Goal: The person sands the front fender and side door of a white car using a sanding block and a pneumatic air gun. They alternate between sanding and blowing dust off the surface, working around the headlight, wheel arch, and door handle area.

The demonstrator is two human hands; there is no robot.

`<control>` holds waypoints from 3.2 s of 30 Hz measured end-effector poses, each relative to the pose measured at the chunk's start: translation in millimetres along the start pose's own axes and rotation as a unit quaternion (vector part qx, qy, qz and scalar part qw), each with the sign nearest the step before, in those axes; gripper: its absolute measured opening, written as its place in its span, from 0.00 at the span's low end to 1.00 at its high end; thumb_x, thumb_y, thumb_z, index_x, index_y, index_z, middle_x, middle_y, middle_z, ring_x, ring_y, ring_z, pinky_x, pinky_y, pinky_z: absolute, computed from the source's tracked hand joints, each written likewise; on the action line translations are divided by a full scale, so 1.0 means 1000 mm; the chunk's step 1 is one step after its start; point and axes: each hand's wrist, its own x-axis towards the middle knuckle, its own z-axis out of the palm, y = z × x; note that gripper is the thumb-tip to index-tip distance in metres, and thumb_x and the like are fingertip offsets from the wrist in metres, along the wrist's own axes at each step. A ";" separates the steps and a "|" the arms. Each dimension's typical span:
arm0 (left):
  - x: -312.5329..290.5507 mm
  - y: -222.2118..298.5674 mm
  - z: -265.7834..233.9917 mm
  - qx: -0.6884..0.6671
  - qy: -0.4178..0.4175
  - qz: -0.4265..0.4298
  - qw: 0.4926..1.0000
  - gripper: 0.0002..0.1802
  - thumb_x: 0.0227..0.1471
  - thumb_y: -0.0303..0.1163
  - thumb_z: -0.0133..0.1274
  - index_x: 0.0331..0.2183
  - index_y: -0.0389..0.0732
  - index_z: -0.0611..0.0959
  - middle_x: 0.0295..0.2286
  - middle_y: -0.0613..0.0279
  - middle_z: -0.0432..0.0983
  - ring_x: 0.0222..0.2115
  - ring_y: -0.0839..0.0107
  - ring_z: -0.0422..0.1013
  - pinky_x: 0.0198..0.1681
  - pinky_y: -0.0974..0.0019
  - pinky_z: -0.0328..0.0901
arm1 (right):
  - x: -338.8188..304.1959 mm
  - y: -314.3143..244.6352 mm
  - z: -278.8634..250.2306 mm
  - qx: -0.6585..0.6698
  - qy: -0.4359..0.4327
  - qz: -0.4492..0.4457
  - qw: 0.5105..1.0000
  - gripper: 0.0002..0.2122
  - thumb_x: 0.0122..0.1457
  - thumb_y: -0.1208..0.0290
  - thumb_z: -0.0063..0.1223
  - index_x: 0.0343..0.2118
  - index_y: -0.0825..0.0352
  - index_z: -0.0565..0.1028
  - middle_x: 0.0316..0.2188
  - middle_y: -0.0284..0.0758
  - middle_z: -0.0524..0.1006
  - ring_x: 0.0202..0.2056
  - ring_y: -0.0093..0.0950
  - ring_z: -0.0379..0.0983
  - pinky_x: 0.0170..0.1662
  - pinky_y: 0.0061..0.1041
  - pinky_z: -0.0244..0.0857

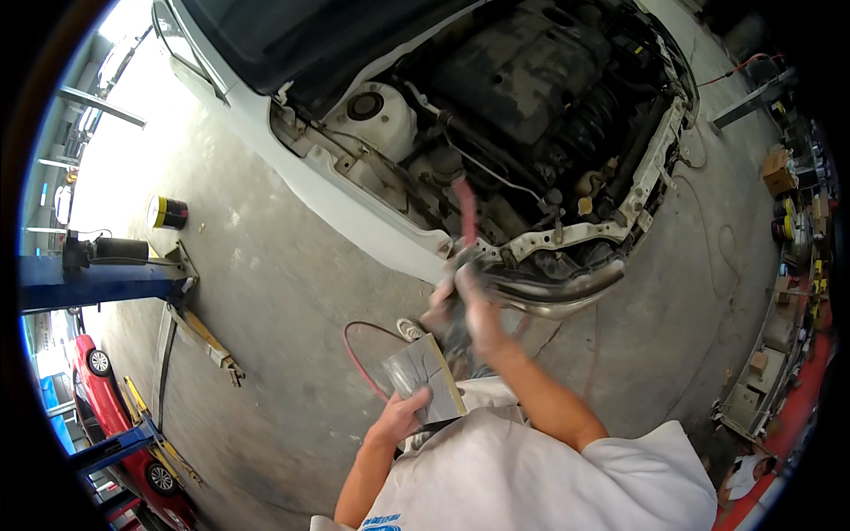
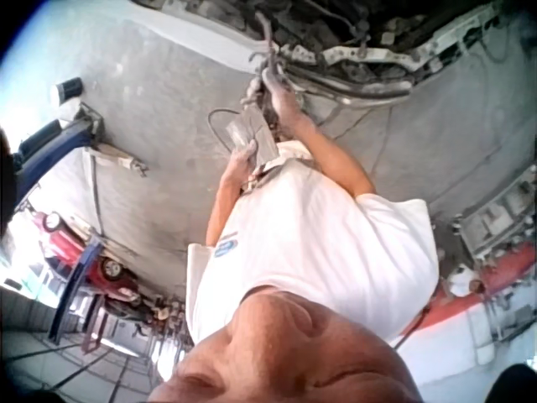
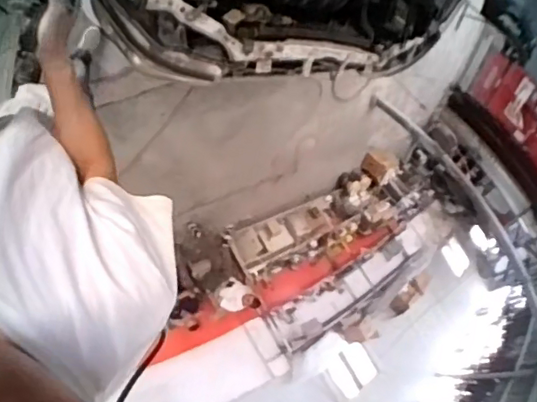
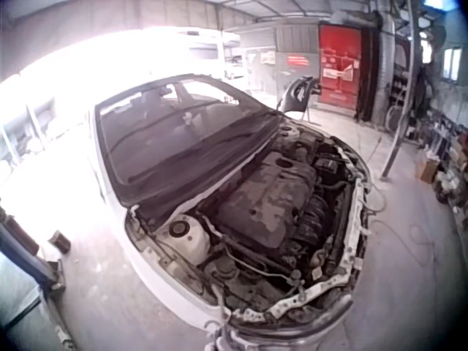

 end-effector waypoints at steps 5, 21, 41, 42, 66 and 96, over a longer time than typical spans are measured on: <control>-0.013 0.002 -0.019 0.186 0.042 -0.017 0.982 0.26 0.56 0.40 0.54 0.51 0.34 0.71 0.43 0.62 0.73 0.42 0.71 0.69 0.44 0.66 0.66 | 0.006 -0.107 -0.038 0.048 0.121 -0.021 0.991 0.16 0.61 0.56 0.50 0.42 0.63 0.69 0.25 0.28 0.70 0.27 0.21 0.67 0.21 0.15 0.60; -0.007 -0.068 -0.071 0.272 0.278 0.119 0.914 0.20 0.53 0.41 0.54 0.37 0.32 0.80 0.28 0.61 0.78 0.30 0.73 0.70 0.36 0.64 0.65 | 0.020 -0.049 -0.026 -0.202 0.023 0.312 0.928 0.13 0.62 0.60 0.50 0.36 0.67 0.69 0.19 0.24 0.65 0.18 0.15 0.62 0.15 0.12 0.55; -0.027 0.079 -0.233 0.027 0.551 0.459 0.697 0.19 0.52 0.31 0.57 0.45 0.32 0.78 0.39 0.62 0.77 0.38 0.69 0.71 0.45 0.67 0.64 | 0.009 0.080 0.102 -0.599 -0.446 0.071 0.661 0.12 0.56 0.63 0.57 0.36 0.66 0.71 0.26 0.37 0.74 0.25 0.24 0.71 0.29 0.26 0.67; -0.032 0.100 -0.237 0.019 0.540 0.459 0.706 0.18 0.51 0.30 0.58 0.44 0.33 0.78 0.38 0.63 0.77 0.37 0.71 0.71 0.45 0.68 0.64 | -0.010 0.085 0.115 -0.617 -0.428 0.100 0.653 0.14 0.56 0.61 0.57 0.34 0.68 0.71 0.24 0.39 0.71 0.25 0.26 0.68 0.31 0.29 0.64; -0.051 0.232 -0.393 -0.320 -0.218 0.333 0.860 0.14 0.56 0.32 0.53 0.43 0.38 0.75 0.35 0.61 0.75 0.31 0.74 0.71 0.32 0.72 0.70 | -0.107 0.262 0.196 -0.382 -0.255 0.089 0.884 0.11 0.60 0.62 0.54 0.37 0.65 0.73 0.15 0.24 0.65 0.17 0.15 0.61 0.19 0.18 0.56; -0.105 0.013 -0.342 0.031 0.167 0.100 0.980 0.15 0.51 0.33 0.59 0.40 0.36 0.77 0.35 0.62 0.76 0.35 0.72 0.73 0.38 0.67 0.68 | 0.035 0.330 0.010 0.158 0.086 0.072 0.981 0.13 0.59 0.55 0.53 0.34 0.61 0.70 0.19 0.22 0.64 0.19 0.15 0.59 0.18 0.13 0.53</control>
